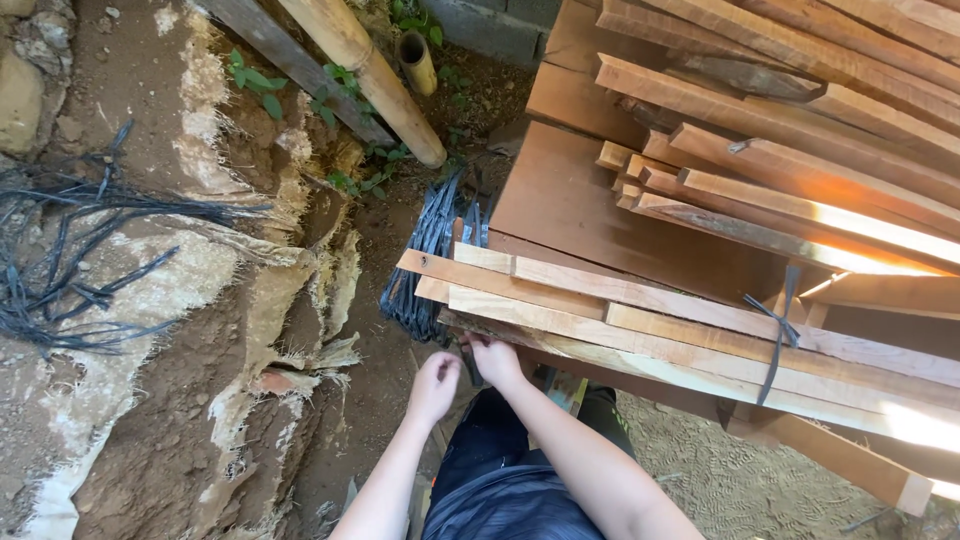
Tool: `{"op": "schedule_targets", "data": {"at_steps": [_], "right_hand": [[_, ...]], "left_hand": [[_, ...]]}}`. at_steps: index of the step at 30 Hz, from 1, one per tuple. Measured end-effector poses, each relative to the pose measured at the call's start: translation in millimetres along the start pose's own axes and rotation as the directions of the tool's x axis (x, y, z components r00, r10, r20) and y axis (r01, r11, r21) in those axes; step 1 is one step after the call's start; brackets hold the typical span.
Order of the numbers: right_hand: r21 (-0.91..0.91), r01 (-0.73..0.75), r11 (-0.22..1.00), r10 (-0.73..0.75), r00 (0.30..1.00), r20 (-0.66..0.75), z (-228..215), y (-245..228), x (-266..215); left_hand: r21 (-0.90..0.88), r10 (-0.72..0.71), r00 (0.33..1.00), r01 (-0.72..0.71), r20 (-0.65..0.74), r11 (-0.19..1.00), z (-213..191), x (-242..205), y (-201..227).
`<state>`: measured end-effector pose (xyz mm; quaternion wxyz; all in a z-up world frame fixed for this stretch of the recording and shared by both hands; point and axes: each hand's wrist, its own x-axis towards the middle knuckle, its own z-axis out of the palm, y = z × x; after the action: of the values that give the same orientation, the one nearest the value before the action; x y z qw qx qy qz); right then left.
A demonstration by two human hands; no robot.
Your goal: Bundling long strips of wood together using plastic straps and securing them.
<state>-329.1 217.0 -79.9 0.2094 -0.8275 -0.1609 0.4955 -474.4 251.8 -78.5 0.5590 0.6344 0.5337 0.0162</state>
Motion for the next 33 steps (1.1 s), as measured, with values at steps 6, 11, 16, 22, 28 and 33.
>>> {"op": "schedule_targets", "data": {"at_steps": [6,11,16,22,28,33], "right_hand": [[0.086,0.362,0.928,-0.371,0.921,0.121,-20,25,-19],[-0.008,0.561,0.828,-0.547,0.81,0.212,-46,7,-51],[-0.166,0.695,0.7,-0.567,0.681,0.463,-66,21,-68],[-0.145,0.511,0.848,-0.418,0.811,0.41,-86,63,-61],[-0.102,0.599,0.794,-0.532,0.767,0.359,-131,83,-64],[-0.078,0.64,0.764,-0.598,0.748,0.287,-164,114,-71]], "left_hand": [[-0.046,-0.265,0.964,0.266,0.027,0.963,17,56,-13],[0.169,-0.245,0.969,0.239,0.012,0.956,6,52,22],[0.127,-0.277,0.96,0.28,-0.046,0.951,16,71,-16],[-0.239,-0.315,0.949,0.298,-0.035,0.924,18,40,19],[-0.395,-0.318,0.945,0.262,-0.082,0.881,37,-12,63],[-0.463,-0.288,0.945,0.19,-0.152,0.866,88,-43,94]]}}
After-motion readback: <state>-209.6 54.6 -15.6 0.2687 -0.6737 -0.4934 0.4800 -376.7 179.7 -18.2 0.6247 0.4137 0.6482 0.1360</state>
